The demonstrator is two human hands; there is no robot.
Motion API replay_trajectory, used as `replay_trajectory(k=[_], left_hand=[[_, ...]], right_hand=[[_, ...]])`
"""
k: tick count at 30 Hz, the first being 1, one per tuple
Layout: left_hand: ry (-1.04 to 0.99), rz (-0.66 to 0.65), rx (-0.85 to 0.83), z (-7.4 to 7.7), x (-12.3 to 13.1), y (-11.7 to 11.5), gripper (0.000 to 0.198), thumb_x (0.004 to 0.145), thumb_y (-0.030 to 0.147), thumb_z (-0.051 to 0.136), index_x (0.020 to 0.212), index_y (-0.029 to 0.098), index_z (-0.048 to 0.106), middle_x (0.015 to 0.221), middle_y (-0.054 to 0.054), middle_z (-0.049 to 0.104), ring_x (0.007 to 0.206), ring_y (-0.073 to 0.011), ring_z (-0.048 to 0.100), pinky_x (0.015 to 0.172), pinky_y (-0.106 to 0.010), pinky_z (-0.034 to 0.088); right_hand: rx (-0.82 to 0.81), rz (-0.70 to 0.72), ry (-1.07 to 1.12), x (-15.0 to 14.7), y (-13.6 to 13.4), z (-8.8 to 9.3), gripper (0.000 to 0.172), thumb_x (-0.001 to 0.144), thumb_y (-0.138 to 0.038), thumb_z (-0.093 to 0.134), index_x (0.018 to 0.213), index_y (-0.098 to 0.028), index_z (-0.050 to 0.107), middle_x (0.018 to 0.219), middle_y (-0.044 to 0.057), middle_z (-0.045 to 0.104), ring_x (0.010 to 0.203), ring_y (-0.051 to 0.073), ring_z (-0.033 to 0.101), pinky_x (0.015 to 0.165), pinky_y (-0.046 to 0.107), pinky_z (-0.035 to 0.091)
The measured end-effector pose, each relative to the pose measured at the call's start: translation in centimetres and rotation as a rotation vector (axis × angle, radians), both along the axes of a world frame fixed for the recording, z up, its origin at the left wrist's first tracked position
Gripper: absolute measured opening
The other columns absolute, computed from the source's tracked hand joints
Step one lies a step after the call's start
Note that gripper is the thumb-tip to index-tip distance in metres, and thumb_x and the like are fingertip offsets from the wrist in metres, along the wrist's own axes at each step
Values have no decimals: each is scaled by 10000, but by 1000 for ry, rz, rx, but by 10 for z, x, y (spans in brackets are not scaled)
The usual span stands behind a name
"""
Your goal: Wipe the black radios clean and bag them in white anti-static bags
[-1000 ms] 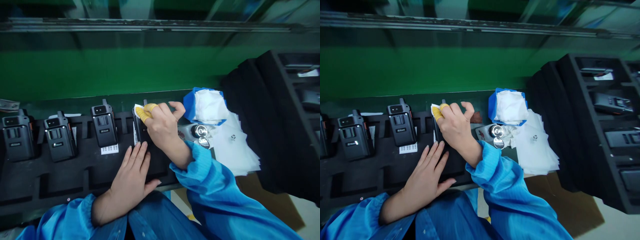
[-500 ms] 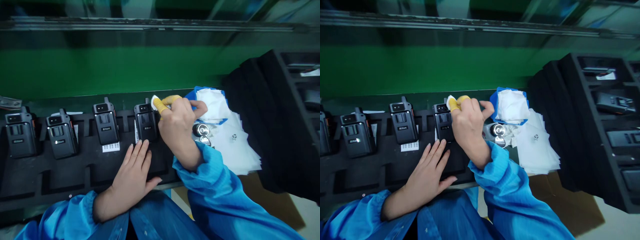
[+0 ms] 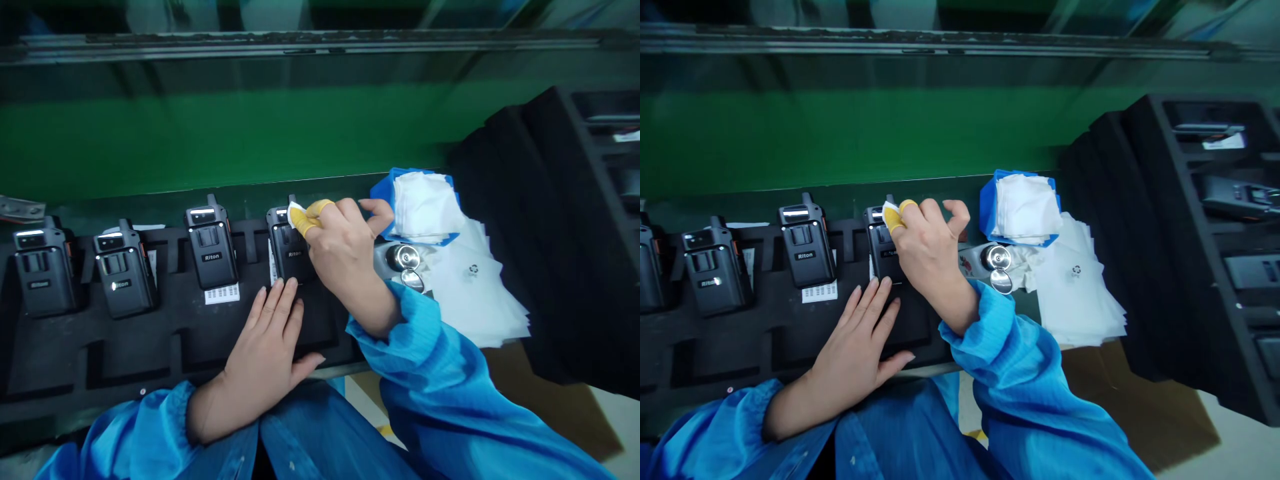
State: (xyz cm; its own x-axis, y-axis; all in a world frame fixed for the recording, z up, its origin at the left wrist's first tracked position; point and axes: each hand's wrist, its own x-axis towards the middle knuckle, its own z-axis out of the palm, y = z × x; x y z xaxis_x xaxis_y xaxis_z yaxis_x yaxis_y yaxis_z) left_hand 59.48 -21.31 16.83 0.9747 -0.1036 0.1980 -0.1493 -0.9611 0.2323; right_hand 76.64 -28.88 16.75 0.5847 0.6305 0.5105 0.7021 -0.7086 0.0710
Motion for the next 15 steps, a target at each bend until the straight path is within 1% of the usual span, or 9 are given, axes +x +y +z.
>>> replay_trajectory(k=[3, 6, 8, 10, 12, 15], left_hand=[[8, -13, 9, 0, -1, 1, 608, 922, 537, 468, 1257, 46, 592, 1452, -237, 483, 1359, -349, 455, 1099, -491, 400], [6, -20, 12, -1, -1, 1, 607, 921, 534, 468, 1261, 46, 590, 1457, -237, 477, 1364, -352, 448, 1103, -496, 398], [3, -18, 13, -2, -1, 1, 606, 921, 533, 467, 1257, 45, 592, 1453, -244, 478, 1355, -356, 458, 1100, -503, 401], [8, -13, 11, -3, -2, 0, 607, 918, 531, 472, 1261, 45, 590, 1453, -247, 476, 1358, -362, 453, 1107, -517, 391], [24, -7, 5, -4, -2, -1, 611, 912, 529, 484, 1272, 46, 585, 1466, -246, 461, 1375, -370, 428, 1121, -531, 368], [39, -12, 2, -3, -2, 0, 613, 910, 523, 492, 1286, 46, 576, 1485, -241, 439, 1391, -373, 403, 1128, -537, 356]], right_hand=[[57, -71, -42, 3, -6, -4, 384, 900, -40, 370, 594, -189, 549, 706, -8, 509, 795, 144, 413, 901, 394, 200], [97, -146, -68, 2, -5, 1, 369, 910, -77, 382, 604, -179, 561, 752, 11, 536, 801, 150, 421, 889, 410, 202], [95, -130, -49, -1, 1, 6, 339, 920, -111, 403, 647, -183, 591, 795, 18, 558, 825, 158, 429, 889, 418, 199], [66, -65, -26, -3, 9, 10, 320, 927, -131, 417, 681, -194, 612, 818, 17, 573, 842, 163, 430, 893, 417, 193], [42, -8, -24, -2, 15, 9, 323, 928, -133, 420, 680, -199, 617, 817, 15, 580, 843, 165, 426, 894, 410, 188], [62, -44, -42, 3, 10, 5, 347, 915, -99, 404, 648, -190, 606, 798, 20, 571, 825, 168, 418, 875, 402, 188]])
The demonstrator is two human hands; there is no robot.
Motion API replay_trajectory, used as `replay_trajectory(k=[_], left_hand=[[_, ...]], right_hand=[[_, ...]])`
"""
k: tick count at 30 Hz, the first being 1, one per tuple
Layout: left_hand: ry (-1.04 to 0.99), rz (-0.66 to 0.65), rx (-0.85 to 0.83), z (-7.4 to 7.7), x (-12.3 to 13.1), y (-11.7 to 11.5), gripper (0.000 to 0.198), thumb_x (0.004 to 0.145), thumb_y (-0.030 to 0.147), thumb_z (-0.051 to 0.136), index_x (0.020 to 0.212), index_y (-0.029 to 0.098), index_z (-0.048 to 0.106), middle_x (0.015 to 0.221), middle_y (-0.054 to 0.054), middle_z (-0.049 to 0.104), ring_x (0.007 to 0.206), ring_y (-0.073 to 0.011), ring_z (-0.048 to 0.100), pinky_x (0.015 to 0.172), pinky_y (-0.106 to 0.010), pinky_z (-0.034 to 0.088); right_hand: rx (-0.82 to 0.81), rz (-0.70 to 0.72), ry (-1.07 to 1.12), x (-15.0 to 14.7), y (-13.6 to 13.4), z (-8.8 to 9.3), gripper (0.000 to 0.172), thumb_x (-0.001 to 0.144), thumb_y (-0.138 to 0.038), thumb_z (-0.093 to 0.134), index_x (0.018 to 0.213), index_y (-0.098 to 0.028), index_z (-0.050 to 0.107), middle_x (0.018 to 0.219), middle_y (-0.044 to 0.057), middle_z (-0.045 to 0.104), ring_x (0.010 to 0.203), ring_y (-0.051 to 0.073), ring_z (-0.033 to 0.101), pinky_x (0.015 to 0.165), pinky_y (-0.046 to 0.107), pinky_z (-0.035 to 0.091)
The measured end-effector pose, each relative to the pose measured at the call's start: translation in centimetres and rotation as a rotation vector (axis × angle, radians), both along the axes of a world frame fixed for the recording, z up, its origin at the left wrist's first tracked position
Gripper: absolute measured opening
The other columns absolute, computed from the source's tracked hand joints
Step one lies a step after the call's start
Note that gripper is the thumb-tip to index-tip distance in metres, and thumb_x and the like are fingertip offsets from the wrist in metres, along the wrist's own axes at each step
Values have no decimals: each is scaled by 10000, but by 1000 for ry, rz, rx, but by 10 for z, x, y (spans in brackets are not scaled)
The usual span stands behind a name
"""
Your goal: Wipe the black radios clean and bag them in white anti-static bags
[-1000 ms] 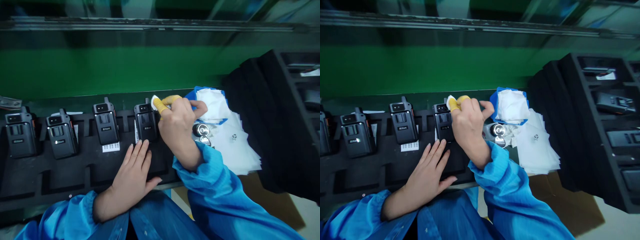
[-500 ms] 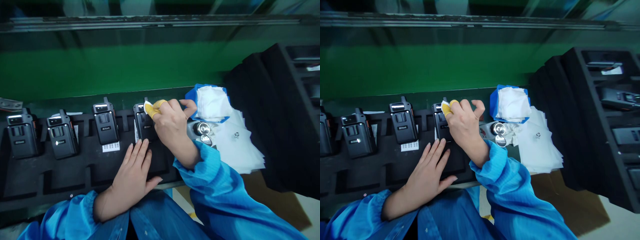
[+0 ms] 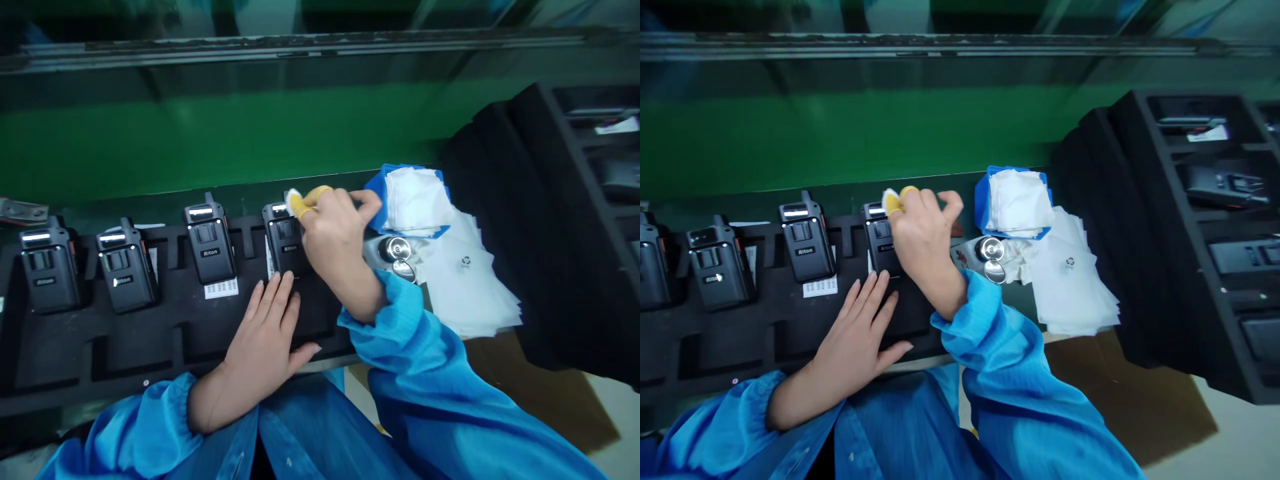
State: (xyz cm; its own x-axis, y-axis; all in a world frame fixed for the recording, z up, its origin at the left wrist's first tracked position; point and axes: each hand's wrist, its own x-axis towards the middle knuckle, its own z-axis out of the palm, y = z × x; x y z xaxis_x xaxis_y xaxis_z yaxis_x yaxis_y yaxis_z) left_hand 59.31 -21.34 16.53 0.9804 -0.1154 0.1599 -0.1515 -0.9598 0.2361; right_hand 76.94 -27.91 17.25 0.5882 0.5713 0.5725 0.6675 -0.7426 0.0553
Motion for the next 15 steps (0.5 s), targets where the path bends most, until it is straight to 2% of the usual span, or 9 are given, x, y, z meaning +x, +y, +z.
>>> replay_trajectory(k=[4, 6, 9, 11, 15], left_hand=[[-20, -18, -1, 2, 1, 1, 613, 921, 522, 472, 1267, 30, 588, 1465, -255, 457, 1370, -373, 433, 1107, -531, 384], [-16, -12, -6, 2, 1, 2, 615, 920, 529, 469, 1255, 29, 596, 1459, -258, 462, 1362, -376, 443, 1105, -538, 384], [-9, -7, -2, 0, 2, 1, 630, 916, 531, 474, 1273, 23, 581, 1442, -262, 481, 1357, -379, 448, 1109, -551, 373], [-12, -7, 1, 0, 2, 1, 636, 915, 530, 477, 1282, 19, 572, 1437, -264, 486, 1356, -381, 448, 1111, -555, 367], [2, -20, -11, 0, 2, 2, 609, 921, 518, 473, 1273, 33, 581, 1482, -259, 431, 1385, -380, 408, 1123, -558, 349]], right_hand=[[25, -45, -33, -9, -26, -2, 354, 896, -82, 398, 626, -193, 599, 778, 18, 554, 789, 163, 408, 855, 387, 205], [19, 42, -57, -22, -34, -3, 332, 896, -108, 435, 646, -212, 625, 765, 5, 563, 786, 156, 413, 874, 382, 209], [-2, 250, -63, -38, -37, -6, 319, 890, -129, 501, 608, -215, 624, 779, -14, 596, 797, 137, 420, 920, 379, 197], [0, 306, -64, -41, -37, -8, 322, 890, -124, 517, 597, -210, 619, 782, -18, 603, 807, 131, 422, 935, 379, 183], [-19, 151, -84, -38, -41, -10, 324, 909, -123, 489, 637, -221, 636, 753, -20, 591, 807, 139, 425, 922, 373, 176]])
